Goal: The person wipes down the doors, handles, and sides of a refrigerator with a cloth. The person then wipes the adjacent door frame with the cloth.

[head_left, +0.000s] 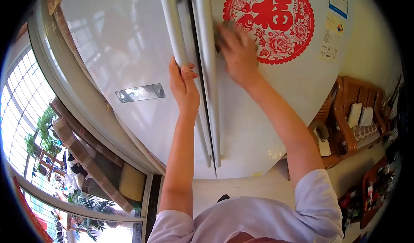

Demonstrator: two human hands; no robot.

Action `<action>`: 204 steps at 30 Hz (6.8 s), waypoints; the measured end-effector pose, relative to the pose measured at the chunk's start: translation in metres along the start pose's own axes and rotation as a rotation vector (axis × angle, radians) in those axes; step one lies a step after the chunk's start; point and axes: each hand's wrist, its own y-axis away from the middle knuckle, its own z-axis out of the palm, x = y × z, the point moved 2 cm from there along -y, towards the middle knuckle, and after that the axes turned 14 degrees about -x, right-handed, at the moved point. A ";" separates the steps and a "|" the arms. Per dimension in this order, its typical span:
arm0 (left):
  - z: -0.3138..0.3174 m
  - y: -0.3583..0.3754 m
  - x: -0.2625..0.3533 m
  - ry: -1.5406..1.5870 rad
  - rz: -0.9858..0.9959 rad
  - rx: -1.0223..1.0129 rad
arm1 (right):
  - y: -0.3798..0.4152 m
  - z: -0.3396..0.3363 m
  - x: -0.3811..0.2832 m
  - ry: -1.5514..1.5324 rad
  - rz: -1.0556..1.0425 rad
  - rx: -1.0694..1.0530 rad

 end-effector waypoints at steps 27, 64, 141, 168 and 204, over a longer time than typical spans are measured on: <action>-0.007 -0.001 -0.006 0.125 -0.002 -0.133 | 0.068 -0.010 0.015 0.185 -0.075 -0.064; 0.002 0.006 0.003 0.014 -0.004 -0.034 | 0.179 -0.008 0.047 0.045 -0.072 -0.126; -0.096 -0.026 -0.042 -1.145 0.474 -0.033 | 0.081 0.043 -0.081 -1.219 0.445 -0.033; -0.085 -0.152 0.000 -1.174 0.463 0.159 | 0.081 0.043 -0.091 -1.213 0.586 -0.005; -0.145 -0.302 0.049 -1.020 0.521 0.381 | 0.093 0.050 -0.094 -0.981 0.614 0.066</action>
